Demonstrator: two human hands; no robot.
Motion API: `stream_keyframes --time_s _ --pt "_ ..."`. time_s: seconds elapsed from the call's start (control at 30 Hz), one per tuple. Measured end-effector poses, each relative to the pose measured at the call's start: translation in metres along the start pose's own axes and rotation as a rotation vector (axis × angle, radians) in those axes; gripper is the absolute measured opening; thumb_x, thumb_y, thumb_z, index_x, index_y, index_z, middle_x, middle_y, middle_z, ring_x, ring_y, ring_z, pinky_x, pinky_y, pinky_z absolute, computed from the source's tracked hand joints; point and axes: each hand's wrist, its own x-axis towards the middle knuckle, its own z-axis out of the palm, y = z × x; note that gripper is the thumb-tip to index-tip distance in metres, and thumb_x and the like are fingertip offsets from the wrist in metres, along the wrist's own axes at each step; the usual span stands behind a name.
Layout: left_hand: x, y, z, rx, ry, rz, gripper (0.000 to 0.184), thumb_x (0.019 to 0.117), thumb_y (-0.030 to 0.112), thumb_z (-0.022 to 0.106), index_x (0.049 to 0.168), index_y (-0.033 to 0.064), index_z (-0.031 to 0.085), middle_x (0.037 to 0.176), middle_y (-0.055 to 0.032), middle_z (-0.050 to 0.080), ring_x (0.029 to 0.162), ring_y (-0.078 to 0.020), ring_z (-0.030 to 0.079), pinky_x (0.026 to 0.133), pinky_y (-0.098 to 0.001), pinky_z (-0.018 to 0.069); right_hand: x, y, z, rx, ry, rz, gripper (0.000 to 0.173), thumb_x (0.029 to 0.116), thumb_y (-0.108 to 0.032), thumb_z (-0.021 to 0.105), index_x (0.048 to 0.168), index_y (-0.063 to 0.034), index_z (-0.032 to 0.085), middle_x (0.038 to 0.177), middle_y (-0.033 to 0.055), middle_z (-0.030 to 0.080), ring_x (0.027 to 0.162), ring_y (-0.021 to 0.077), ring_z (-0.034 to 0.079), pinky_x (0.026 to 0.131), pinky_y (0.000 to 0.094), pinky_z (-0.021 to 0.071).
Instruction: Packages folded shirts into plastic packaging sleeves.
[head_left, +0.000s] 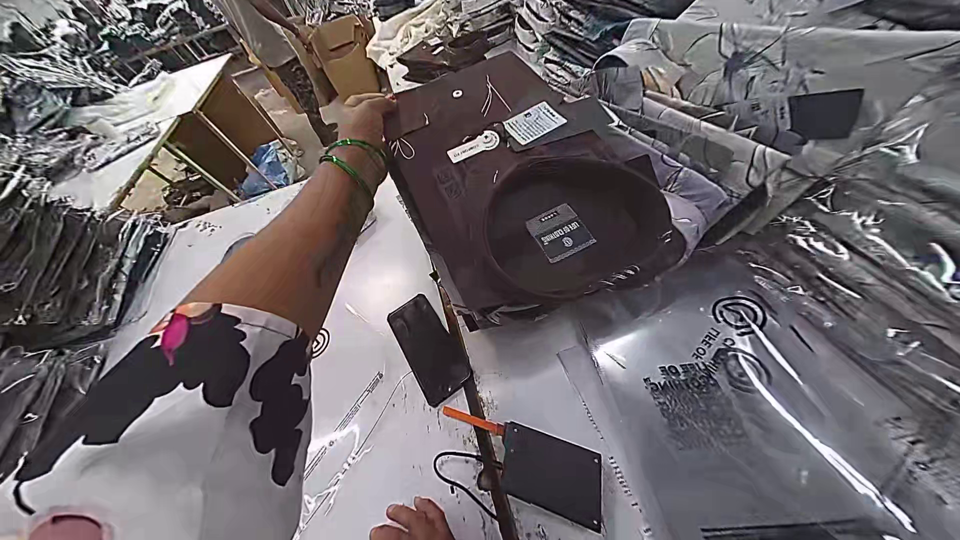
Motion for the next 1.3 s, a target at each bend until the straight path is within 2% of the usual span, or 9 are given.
stream_keyframes --time_s 0.2,0.3,0.37,0.53,0.6,0.73,0.9,1.1,1.3 --pt "-0.091 0.015 -0.063 -0.282 0.098 -0.062 0.022 0.1043 0.009 0.047 0.124 0.0027 0.053 0.108 -0.0106 0.063 0.094 -0.0183 0.066 0.081 -0.0367 0.0585 0.006 -0.009 -0.012 0.235 0.119 0.157 0.026 0.0961 -0.012 0.062 0.114 0.0007 0.075 0.119 0.0167 0.073 0.119 0.0345 0.066 0.108 0.0578 0.0424" --pt "-0.185 -0.010 -0.122 -0.372 0.068 -0.130 0.034 0.1065 0.006 0.041 0.141 0.0034 0.039 0.116 -0.0088 0.060 0.099 -0.0159 0.064 0.086 -0.0362 0.0572 0.028 -0.027 -0.033 0.841 0.379 0.194 0.084 0.0961 -0.037 0.062 0.148 0.0183 0.026 0.149 0.0251 0.049 0.135 0.0261 0.053 0.107 0.0404 0.0476" --pt "-0.251 -0.038 -0.150 -0.447 0.040 -0.208 0.038 0.1053 0.001 0.039 0.144 0.0016 0.036 0.109 -0.0066 0.064 0.092 -0.0122 0.068 0.082 -0.0323 0.0591 0.048 -0.043 -0.054 1.150 0.574 0.081 0.113 0.0860 -0.062 0.069 0.158 -0.0074 0.001 0.156 0.0106 0.044 0.135 0.0218 0.054 0.104 0.0419 0.0524" --pt "-0.381 -0.113 -0.189 -0.538 -0.199 -0.335 0.096 0.0759 -0.004 0.067 0.155 0.0056 0.013 0.111 -0.0062 0.067 0.088 -0.0156 0.073 0.076 -0.0336 0.0631 0.072 -0.082 -0.104 1.274 1.108 0.302 0.016 0.1048 -0.006 0.046 0.120 -0.0053 0.051 0.094 0.0039 0.073 0.085 0.0122 0.074 0.076 0.0324 0.0644" --pt "-0.415 -0.139 -0.212 -0.482 -0.282 -0.274 0.102 0.0742 0.002 0.077 0.154 0.0005 0.013 0.096 -0.0002 0.065 0.079 -0.0129 0.071 0.073 -0.0322 0.0634 0.057 -0.079 -0.103 1.289 0.988 0.292 0.019 0.0982 0.004 0.046 0.112 -0.0049 0.055 0.091 0.0068 0.075 0.082 0.0137 0.075 0.074 0.0324 0.0646" --pt "-0.459 -0.179 -0.302 -0.327 -0.271 -0.215 0.024 0.0943 0.012 0.064 0.117 0.0057 0.071 0.111 0.0009 0.074 0.096 -0.0133 0.073 0.082 -0.0332 0.0628 0.021 -0.072 -0.083 1.322 0.723 0.276 0.018 0.0867 0.001 0.061 0.100 -0.0093 0.067 0.087 0.0054 0.077 0.078 0.0109 0.075 0.072 0.0295 0.0641" --pt "-0.448 -0.177 -0.351 -0.785 -0.011 -0.500 0.068 0.1058 0.059 0.006 0.136 0.0160 0.050 0.114 -0.0034 0.075 0.099 -0.0188 0.074 0.081 -0.0379 0.0629 0.008 -0.078 -0.038 1.289 0.402 0.557 0.028 0.0869 0.002 0.059 0.113 -0.0058 0.059 0.089 0.0063 0.077 0.079 0.0126 0.075 0.072 0.0308 0.0646" --pt "-0.441 -0.203 -0.340 -0.168 -0.044 -0.401 0.080 0.0931 0.013 0.063 0.161 0.0099 0.020 0.145 -0.0159 0.053 0.121 -0.0204 0.062 0.098 -0.0375 0.0541 0.008 -0.073 0.008 1.068 0.248 0.926 0.044 0.0987 0.003 0.054 0.140 -0.0057 0.043 0.104 0.0116 0.070 0.085 0.0155 0.072 0.074 0.0307 0.0614" --pt "-0.478 -0.170 -0.273 0.732 -0.430 -0.302 0.089 0.0945 0.061 0.058 0.159 0.0053 0.034 0.168 -0.0261 0.013 0.153 -0.0548 0.008 0.116 -0.0759 0.0082 -0.017 -0.056 -0.023 0.868 0.315 0.862 0.075 0.0980 0.004 0.052 0.161 -0.0159 0.016 0.140 0.0116 0.054 0.107 0.0100 0.066 0.087 0.0246 0.0566"
